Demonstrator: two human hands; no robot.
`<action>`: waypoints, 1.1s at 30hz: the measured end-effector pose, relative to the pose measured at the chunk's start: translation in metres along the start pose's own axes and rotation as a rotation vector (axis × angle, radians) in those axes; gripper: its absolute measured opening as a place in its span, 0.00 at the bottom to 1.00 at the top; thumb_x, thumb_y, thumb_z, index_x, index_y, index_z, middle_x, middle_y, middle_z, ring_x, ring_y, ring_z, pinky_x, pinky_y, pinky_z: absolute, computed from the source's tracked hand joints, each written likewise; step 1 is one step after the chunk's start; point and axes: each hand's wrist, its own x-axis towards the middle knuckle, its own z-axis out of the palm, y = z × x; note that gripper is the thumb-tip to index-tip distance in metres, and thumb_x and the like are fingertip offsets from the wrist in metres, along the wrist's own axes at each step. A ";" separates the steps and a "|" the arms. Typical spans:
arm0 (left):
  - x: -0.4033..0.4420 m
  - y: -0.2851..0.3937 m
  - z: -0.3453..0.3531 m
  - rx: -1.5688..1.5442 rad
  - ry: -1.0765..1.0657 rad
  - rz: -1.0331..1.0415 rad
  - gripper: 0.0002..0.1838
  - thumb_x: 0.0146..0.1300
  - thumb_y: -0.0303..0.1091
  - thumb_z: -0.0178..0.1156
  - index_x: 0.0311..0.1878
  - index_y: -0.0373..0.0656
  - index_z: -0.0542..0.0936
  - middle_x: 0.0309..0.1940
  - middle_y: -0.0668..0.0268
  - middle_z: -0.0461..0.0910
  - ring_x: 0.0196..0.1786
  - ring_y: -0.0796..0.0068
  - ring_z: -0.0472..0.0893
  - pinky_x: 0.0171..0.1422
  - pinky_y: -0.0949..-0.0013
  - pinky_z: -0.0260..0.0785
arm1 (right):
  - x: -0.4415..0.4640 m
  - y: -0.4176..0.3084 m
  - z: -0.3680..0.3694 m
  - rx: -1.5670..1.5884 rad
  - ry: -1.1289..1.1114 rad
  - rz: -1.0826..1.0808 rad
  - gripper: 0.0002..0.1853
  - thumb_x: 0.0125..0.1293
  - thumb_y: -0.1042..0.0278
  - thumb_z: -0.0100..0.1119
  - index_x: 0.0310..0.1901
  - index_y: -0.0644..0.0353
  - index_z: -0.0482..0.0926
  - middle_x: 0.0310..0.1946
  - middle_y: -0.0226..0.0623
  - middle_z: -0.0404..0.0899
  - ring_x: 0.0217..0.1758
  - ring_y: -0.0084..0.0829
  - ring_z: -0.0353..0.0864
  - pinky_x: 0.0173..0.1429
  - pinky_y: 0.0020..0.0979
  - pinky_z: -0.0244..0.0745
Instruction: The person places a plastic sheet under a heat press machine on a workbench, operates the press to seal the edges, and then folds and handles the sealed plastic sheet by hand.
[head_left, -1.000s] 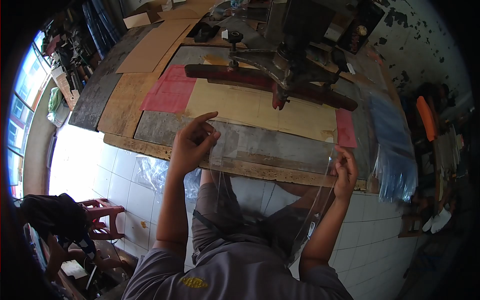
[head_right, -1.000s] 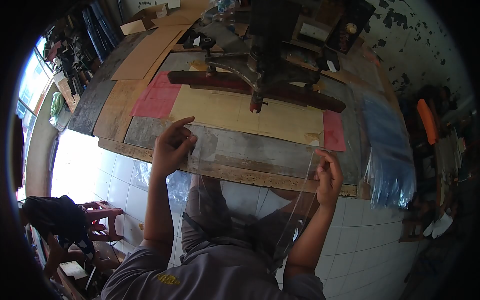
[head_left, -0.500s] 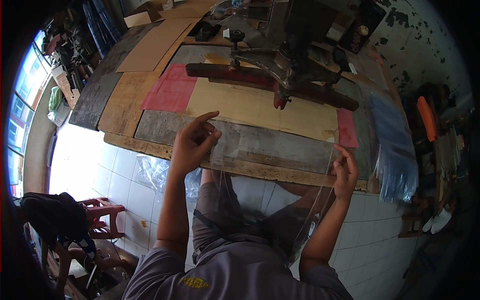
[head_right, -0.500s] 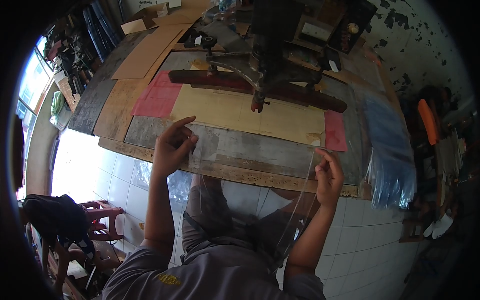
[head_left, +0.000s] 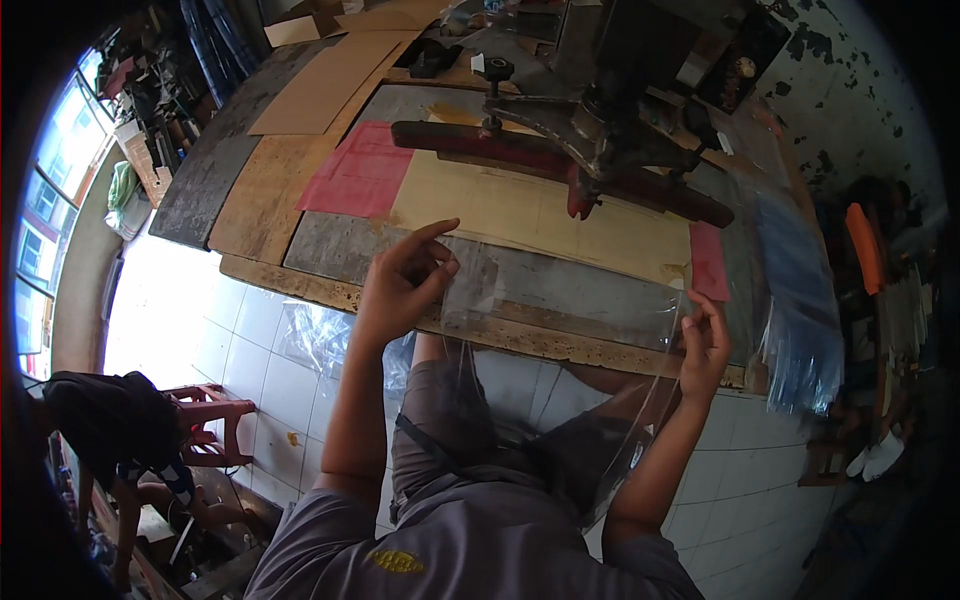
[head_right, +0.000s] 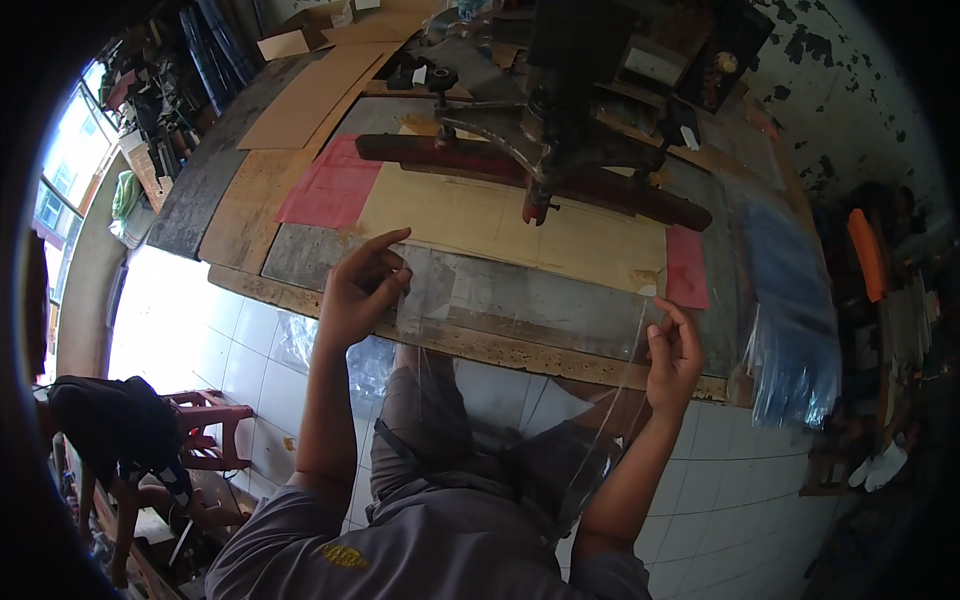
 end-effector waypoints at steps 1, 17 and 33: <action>0.000 0.000 -0.001 -0.003 -0.017 -0.009 0.26 0.67 0.23 0.65 0.69 0.40 0.78 0.34 0.72 0.82 0.33 0.89 0.80 0.40 0.78 0.72 | 0.000 0.000 0.000 -0.002 0.003 0.004 0.16 0.70 0.77 0.61 0.58 0.63 0.83 0.36 0.22 0.68 0.32 0.12 0.66 0.33 0.18 0.63; 0.000 0.005 -0.005 0.018 -0.074 -0.009 0.26 0.68 0.24 0.65 0.70 0.40 0.77 0.38 0.71 0.85 0.37 0.88 0.82 0.45 0.77 0.75 | 0.001 0.001 0.001 -0.061 0.053 0.026 0.14 0.73 0.70 0.62 0.57 0.61 0.83 0.35 0.21 0.70 0.32 0.12 0.67 0.33 0.18 0.62; 0.000 -0.007 -0.004 -0.124 -0.053 -0.009 0.18 0.67 0.24 0.69 0.57 0.36 0.77 0.39 0.64 0.90 0.35 0.85 0.84 0.40 0.77 0.76 | 0.002 0.001 0.001 -0.049 0.057 0.021 0.14 0.73 0.69 0.63 0.57 0.61 0.83 0.36 0.21 0.71 0.32 0.12 0.67 0.33 0.19 0.61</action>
